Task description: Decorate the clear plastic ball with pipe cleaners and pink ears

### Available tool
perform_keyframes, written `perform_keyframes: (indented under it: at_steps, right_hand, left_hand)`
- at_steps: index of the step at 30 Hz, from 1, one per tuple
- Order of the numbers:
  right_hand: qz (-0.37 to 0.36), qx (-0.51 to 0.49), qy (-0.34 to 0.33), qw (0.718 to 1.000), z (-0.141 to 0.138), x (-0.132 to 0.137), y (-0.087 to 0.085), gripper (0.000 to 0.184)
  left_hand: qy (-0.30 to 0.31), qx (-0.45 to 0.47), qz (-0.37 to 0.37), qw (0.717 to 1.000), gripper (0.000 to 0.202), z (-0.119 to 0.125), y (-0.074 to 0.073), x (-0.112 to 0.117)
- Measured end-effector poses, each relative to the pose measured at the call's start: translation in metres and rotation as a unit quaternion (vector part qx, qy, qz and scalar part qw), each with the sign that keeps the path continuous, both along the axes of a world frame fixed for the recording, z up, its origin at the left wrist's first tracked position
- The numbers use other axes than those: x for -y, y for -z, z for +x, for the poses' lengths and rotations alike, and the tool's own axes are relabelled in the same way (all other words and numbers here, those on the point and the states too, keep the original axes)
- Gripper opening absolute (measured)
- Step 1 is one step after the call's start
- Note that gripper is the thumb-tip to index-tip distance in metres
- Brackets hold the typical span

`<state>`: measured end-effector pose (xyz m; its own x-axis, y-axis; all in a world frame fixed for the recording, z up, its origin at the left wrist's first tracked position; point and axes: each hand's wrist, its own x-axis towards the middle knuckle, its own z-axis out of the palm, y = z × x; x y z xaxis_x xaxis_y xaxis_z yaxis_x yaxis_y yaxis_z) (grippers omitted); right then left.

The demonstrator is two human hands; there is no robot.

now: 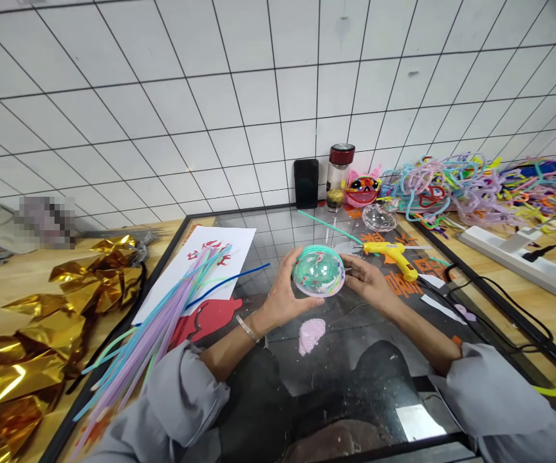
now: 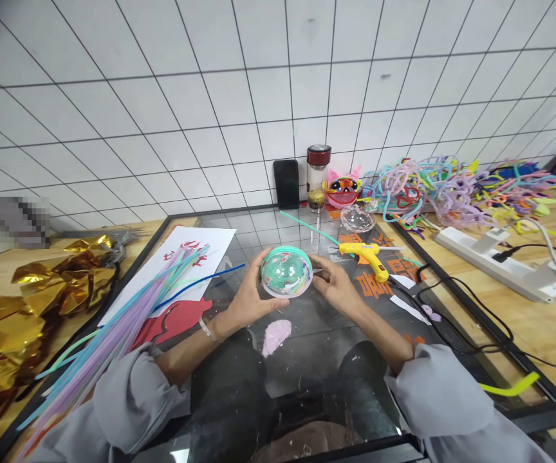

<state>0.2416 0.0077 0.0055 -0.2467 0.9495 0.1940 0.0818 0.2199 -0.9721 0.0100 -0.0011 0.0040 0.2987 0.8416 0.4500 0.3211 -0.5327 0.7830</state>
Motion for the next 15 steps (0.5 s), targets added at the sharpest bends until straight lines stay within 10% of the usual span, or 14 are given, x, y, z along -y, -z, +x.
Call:
perform_keyframes:
  at_steps: [15]
  right_hand:
    - [-0.033, -0.054, -0.024, 0.998, -0.0078, 0.0042, 0.0023, 0.061]
  left_hand:
    - [-0.016, 0.011, -0.054, 0.998, 0.115, 0.0011, 0.0005, 0.0016]
